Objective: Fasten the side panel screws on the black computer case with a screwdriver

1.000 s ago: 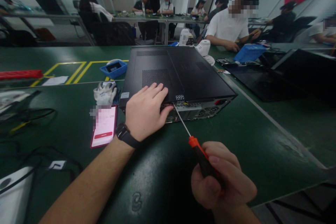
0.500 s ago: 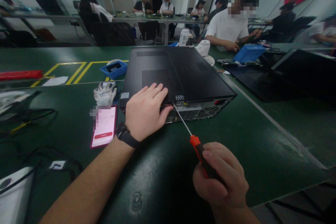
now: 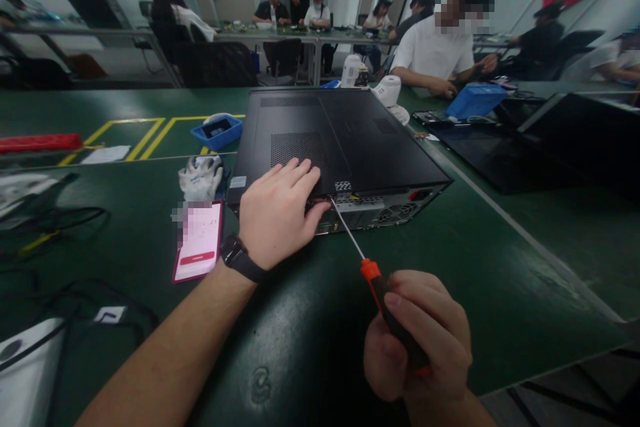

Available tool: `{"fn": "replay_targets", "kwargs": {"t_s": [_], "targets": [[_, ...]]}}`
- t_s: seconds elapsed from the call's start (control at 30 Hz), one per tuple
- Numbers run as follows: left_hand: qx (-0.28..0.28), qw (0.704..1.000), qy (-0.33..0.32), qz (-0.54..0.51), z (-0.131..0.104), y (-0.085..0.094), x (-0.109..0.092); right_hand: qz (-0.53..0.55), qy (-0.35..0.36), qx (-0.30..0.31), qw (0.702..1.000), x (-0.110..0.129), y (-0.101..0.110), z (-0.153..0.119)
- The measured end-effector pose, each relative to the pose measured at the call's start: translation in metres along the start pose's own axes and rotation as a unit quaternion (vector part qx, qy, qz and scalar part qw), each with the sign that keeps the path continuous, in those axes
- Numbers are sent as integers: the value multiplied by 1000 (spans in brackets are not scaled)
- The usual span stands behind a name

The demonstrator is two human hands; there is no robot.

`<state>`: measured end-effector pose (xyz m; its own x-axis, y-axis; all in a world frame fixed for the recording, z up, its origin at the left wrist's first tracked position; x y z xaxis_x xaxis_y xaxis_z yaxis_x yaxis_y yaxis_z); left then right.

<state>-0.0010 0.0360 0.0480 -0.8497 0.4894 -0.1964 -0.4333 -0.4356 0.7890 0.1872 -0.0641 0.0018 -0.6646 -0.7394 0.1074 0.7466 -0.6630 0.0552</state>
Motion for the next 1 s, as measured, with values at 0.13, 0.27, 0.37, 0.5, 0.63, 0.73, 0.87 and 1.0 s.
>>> {"fn": "replay_targets", "kwargs": {"t_s": [0.13, 0.27, 0.37, 0.5, 0.63, 0.73, 0.87, 1.0], "targets": [[2, 1000, 2, -2, 0, 0, 0, -25, 7, 50, 998, -3, 5, 0], [-1, 1000, 1, 2, 0, 0, 0, -22, -4, 64, 998, -3, 7, 2], [-1, 1000, -1, 1, 0, 0, 0, -9, -15, 26, 1000, 0, 4, 1], [-2, 1000, -2, -2, 0, -1, 0, -8, -42, 47, 998, 2, 2, 0], [-7, 1000, -3, 1, -1, -1, 1, -5, -41, 80, 996, 0, 7, -1], [-7, 1000, -2, 5, -1, -1, 1, -15, -30, 57, 998, -2, 7, -1], [-5, 1000, -2, 5, 0, -1, 1, -10, -10, 4, 1000, -4, 0, 0], [-8, 1000, -5, 2, 0, 0, 0, 6, -24, -20, 999, -6, -2, 2]]}}
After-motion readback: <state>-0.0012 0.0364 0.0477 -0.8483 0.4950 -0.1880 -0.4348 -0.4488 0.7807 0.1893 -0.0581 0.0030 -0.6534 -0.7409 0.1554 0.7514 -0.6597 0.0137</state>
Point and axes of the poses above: each hand's wrist, its own z-axis towards the middle knuckle, its own y-axis out of the back of the hand, x = y × z, the point moved 4 cm from there along z, towards the middle knuckle, and after that the axes turned 9 degrees about -z, right-handed, at the moved point
